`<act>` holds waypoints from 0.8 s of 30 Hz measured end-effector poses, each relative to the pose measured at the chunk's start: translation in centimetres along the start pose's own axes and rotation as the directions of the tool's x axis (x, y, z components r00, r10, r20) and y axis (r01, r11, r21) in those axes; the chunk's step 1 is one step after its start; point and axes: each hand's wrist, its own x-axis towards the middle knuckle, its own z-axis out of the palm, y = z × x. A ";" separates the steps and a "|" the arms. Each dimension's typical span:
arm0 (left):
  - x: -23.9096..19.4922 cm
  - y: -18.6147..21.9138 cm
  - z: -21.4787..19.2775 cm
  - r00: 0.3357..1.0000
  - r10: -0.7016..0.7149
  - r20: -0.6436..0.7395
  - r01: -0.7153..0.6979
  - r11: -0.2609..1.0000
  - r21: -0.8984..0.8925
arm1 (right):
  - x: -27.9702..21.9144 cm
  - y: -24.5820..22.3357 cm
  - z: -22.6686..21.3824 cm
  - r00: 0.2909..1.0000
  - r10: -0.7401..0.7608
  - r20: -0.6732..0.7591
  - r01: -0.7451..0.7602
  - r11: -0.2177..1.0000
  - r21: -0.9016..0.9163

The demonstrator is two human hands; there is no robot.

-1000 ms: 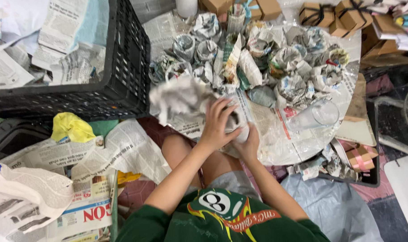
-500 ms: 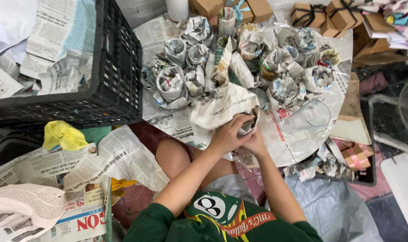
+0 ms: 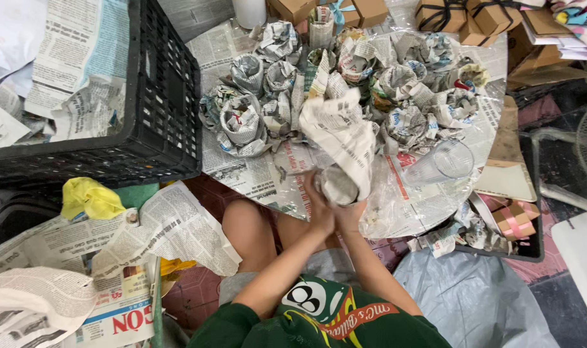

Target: The person sits on the floor and repeatedly rolls newspaper sheets around a clear plastic cup to form cylindrical rolls. They place the finished rolls into a black plastic crate. The person handles newspapers and a plastic cup throughout the task.

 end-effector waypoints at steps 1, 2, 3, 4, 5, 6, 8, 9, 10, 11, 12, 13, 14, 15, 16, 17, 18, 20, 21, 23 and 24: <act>1.0 -1.0 -0.3 0.999 -0.029 -0.028 0.029 0.999 -0.013 | 0.2 -1.2 -0.4 0.999 0.051 0.012 -0.051 0.999 -0.008; 2.6 -1.9 -0.9 0.997 -0.059 -0.054 0.058 0.998 -0.028 | 0.5 -2.5 -0.8 0.995 0.102 0.023 -0.101 0.995 -0.017; 4.6 -2.5 -2.1 0.993 0.103 -0.058 -0.084 0.960 0.266 | 0.8 -3.8 -1.1 0.994 0.101 0.036 -0.101 0.995 0.013; 6.6 -2.7 -3.5 0.966 0.257 -0.015 -0.209 0.818 0.535 | 1.0 -4.9 -1.4 0.994 0.099 0.048 -0.101 0.994 0.044; 8.1 -2.4 -4.8 0.959 0.250 0.133 -0.275 0.705 0.654 | 1.1 -5.9 -1.7 0.993 0.099 0.062 -0.103 0.992 0.075; 9.4 -1.7 -6.2 0.936 0.216 0.276 -0.351 0.573 0.741 | 1.1 -6.6 -2.1 0.993 0.098 0.069 -0.104 0.991 0.089; 10.4 0.2 -7.7 0.902 -0.009 0.432 -0.383 0.446 0.809 | 1.3 -7.2 -2.0 0.993 0.090 0.082 -0.100 0.987 0.126; 10.3 1.1 -8.2 0.877 -0.178 0.447 -0.327 0.460 0.826 | 1.2 -6.9 -1.9 0.992 0.094 0.081 -0.106 0.981 0.162; 10.4 1.8 -8.6 0.825 -0.342 0.450 -0.269 0.463 0.845 | 1.1 -6.4 -1.9 0.992 0.098 0.080 -0.112 0.974 0.198; 10.2 2.2 -8.9 0.838 -0.307 0.452 -0.283 0.463 0.840 | 0.9 -5.5 -1.9 0.991 0.104 0.080 -0.120 0.965 0.234; 9.8 2.2 -9.3 0.849 -0.271 0.453 -0.298 0.462 0.835 | 1.0 -4.3 -1.8 0.989 0.121 0.083 -0.135 0.971 0.197; 9.2 1.9 -9.7 0.860 -0.239 0.452 -0.308 0.463 0.831 | 0.9 -2.8 -2.2 0.986 0.140 0.088 -0.153 0.976 0.156; 9.0 1.5 -10.3 0.858 -0.220 0.464 -0.306 0.506 0.807 | 0.8 -1.3 -2.3 0.983 0.160 0.093 -0.170 0.979 0.114; 8.8 1.1 -11.0 0.857 -0.201 0.475 -0.303 0.550 0.779 | 0.7 0.1 -2.4 0.974 0.200 0.107 -0.210 0.973 0.098; 8.5 0.8 -11.4 0.856 -0.180 0.485 -0.299 0.592 0.748 | 0.6 1.5 -2.4 0.964 0.239 0.120 -0.250 0.965 0.082; 8.1 0.8 -11.7 0.856 -0.218 0.469 -0.233 0.647 0.726 | 0.6 2.6 -2.4 0.952 0.275 0.132 -0.285 0.956 0.068; 7.7 1.1 -12.1 0.853 -0.255 0.455 -0.164 0.696 0.699 | 0.5 3.5 -2.6 0.953 0.275 0.127 -0.285 0.955 0.076; 7.0 2.0 -12.6 0.863 -0.248 0.440 -0.105 0.764 0.636 | 0.4 4.4 -2.6 0.955 0.272 0.120 -0.284 0.954 0.096; 6.7 2.3 -12.7 0.877 -0.202 0.437 -0.119 0.789 0.603 | 0.5 4.4 -2.6 0.970 0.230 0.077 -0.237 0.968 0.087; 5.8 2.5 -12.5 0.894 -0.131 0.428 -0.143 0.823 0.550 | 0.8 3.6 -2.5 0.990 0.143 -0.005 -0.142 0.988 0.063; 5.1 2.3 -12.1 0.899 -0.107 0.425 -0.152 0.833 0.531 | 0.8 2.7 -2.6 0.987 0.157 0.010 -0.157 0.979 0.127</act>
